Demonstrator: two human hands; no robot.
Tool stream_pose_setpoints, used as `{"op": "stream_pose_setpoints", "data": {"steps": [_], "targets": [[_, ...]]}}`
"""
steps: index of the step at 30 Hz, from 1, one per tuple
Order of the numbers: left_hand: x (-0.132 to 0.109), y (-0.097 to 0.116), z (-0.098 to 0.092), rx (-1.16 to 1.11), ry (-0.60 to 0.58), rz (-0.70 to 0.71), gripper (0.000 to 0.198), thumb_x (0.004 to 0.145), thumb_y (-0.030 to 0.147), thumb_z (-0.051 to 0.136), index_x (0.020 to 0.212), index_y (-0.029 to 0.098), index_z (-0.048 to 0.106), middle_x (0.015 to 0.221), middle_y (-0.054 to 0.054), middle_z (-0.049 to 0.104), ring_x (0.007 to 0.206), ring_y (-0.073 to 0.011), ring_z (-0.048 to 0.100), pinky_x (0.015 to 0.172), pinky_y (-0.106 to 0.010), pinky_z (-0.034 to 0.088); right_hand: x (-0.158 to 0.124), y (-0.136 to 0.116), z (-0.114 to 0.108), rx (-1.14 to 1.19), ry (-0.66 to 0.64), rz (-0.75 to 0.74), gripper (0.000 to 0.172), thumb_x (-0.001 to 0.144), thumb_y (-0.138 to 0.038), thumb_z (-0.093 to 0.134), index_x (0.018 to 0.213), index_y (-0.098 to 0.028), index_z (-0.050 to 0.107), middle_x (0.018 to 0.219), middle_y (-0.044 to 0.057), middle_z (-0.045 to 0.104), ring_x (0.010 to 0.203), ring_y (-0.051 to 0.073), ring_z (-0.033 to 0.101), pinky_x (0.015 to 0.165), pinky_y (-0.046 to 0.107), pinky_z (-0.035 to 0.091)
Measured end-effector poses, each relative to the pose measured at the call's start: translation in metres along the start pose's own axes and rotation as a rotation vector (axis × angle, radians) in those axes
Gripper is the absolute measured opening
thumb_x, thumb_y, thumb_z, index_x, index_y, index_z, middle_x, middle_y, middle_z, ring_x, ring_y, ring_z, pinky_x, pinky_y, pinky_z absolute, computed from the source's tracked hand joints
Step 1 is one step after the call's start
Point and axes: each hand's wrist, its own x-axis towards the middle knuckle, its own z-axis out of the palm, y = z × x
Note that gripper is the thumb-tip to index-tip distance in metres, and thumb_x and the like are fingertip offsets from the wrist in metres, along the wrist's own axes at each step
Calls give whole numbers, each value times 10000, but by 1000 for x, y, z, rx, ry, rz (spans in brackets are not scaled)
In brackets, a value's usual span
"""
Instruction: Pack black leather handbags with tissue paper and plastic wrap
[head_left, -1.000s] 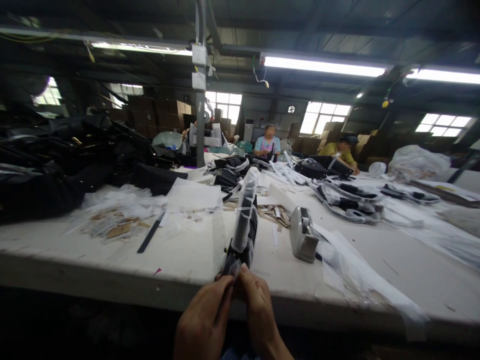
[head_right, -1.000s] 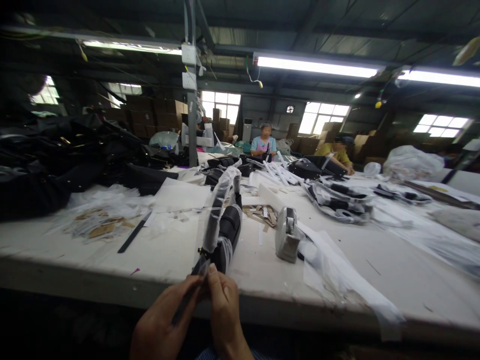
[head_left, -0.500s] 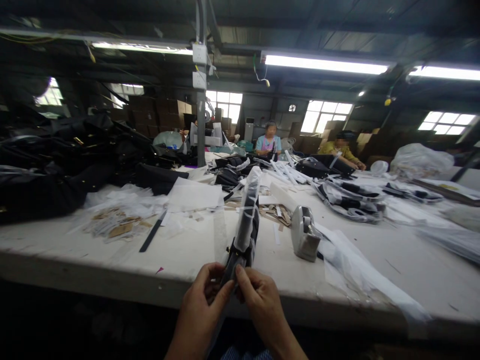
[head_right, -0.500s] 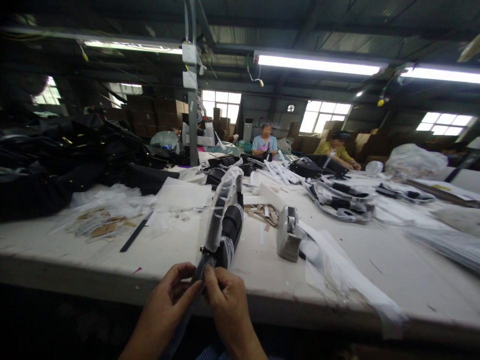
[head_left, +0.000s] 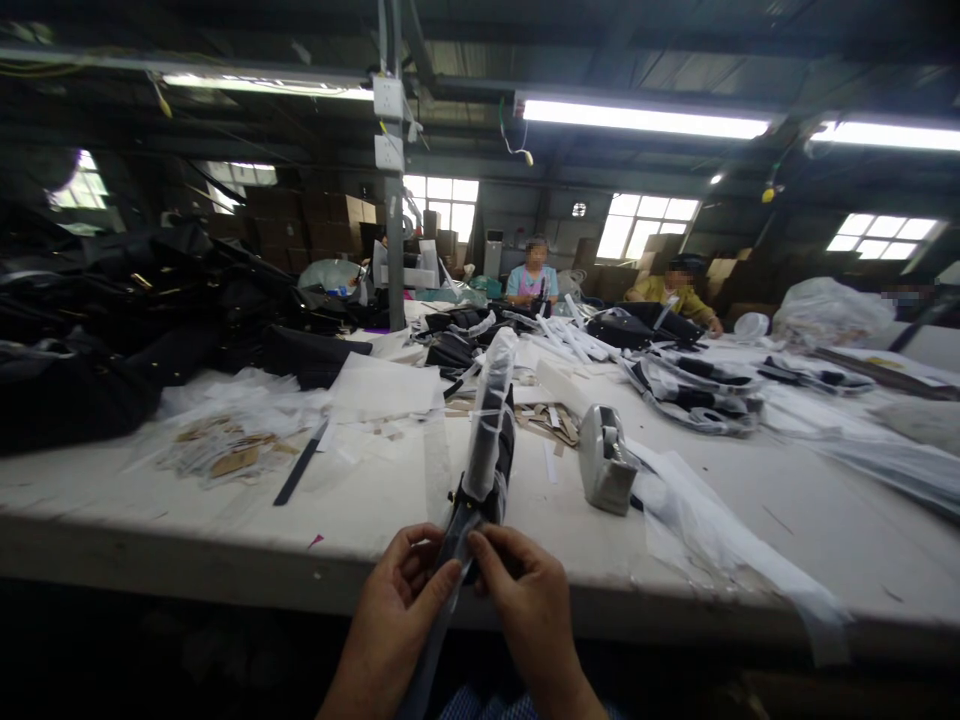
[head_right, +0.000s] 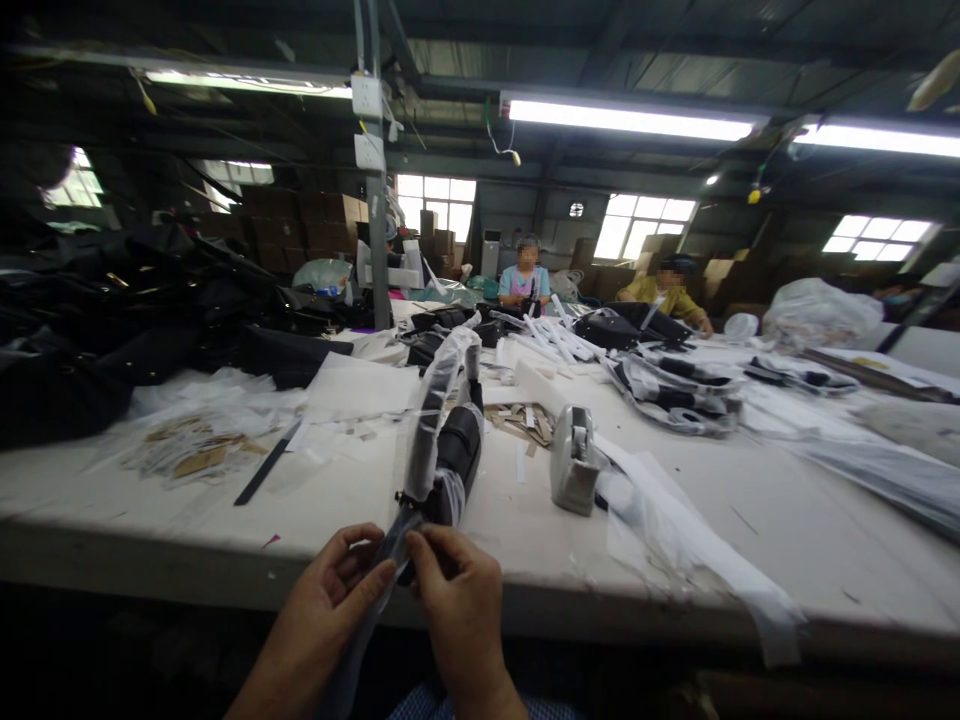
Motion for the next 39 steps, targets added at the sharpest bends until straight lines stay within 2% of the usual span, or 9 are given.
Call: {"op": "stream_pose_setpoints", "data": {"steps": [7,14,18,21,25,31,33,35,39], "targets": [[0,-6,1,-9,73,36,484,684,461,815,1012,190,585,1012,-106,736,1021,-259,695,870,-328,555,-3,5,3,-128,82,-65,281,841,-472,675,785,-197,680,690,27,689,635,172,646,565,227,494],[-1,-12,-1,80,122,103,443,693,428,799,1008,188,599,1054,-100,724,1077,-264,676,901,-336,569,-4,-2,3,-164,38,-78,284,862,-477,644,837,-207,727,747,37,716,590,164,629,525,231,474],[-1,-13,-2,101,114,95,457,687,444,795,1010,183,604,1054,-104,728,1085,-277,675,902,-339,572,-2,-1,1,-171,93,-28,293,819,-485,695,813,-203,614,616,-3,635,513,143,575,472,217,433],[0,-14,-2,104,119,105,455,699,452,784,1012,182,593,1054,-107,724,1077,-276,679,897,-340,575,-4,2,2,-173,112,-61,322,827,-488,689,747,-208,552,604,-14,585,550,141,570,512,214,445],[-2,-13,1,166,123,144,415,736,452,754,1013,186,596,1039,-101,721,1055,-267,684,889,-340,577,-11,1,1,-142,102,-101,291,841,-463,681,750,-202,590,666,10,631,619,152,607,570,212,472],[-4,-13,2,253,156,188,384,751,448,743,1012,193,625,1029,-94,730,1024,-271,695,864,-344,586,-21,-9,-8,-200,183,-155,224,839,-422,693,791,-208,651,696,14,667,598,145,607,572,214,467],[-5,-14,2,280,164,196,373,755,449,739,1008,198,629,1017,-88,734,1014,-269,700,860,-345,587,-21,-13,-8,-175,143,-124,210,840,-417,692,831,-208,674,751,31,701,628,156,633,585,219,487],[-5,-15,2,289,161,198,364,765,451,727,1011,203,626,1016,-82,737,1014,-267,701,860,-343,588,-18,-16,-6,-96,67,-42,241,836,-437,688,884,-200,686,795,50,724,605,158,637,532,219,490],[-6,-15,2,310,146,205,348,792,452,703,1027,211,617,1026,-73,735,1023,-253,699,870,-328,581,-10,-17,-2,102,-11,112,335,787,-476,723,900,-169,651,767,61,725,458,103,549,427,197,428]]}}
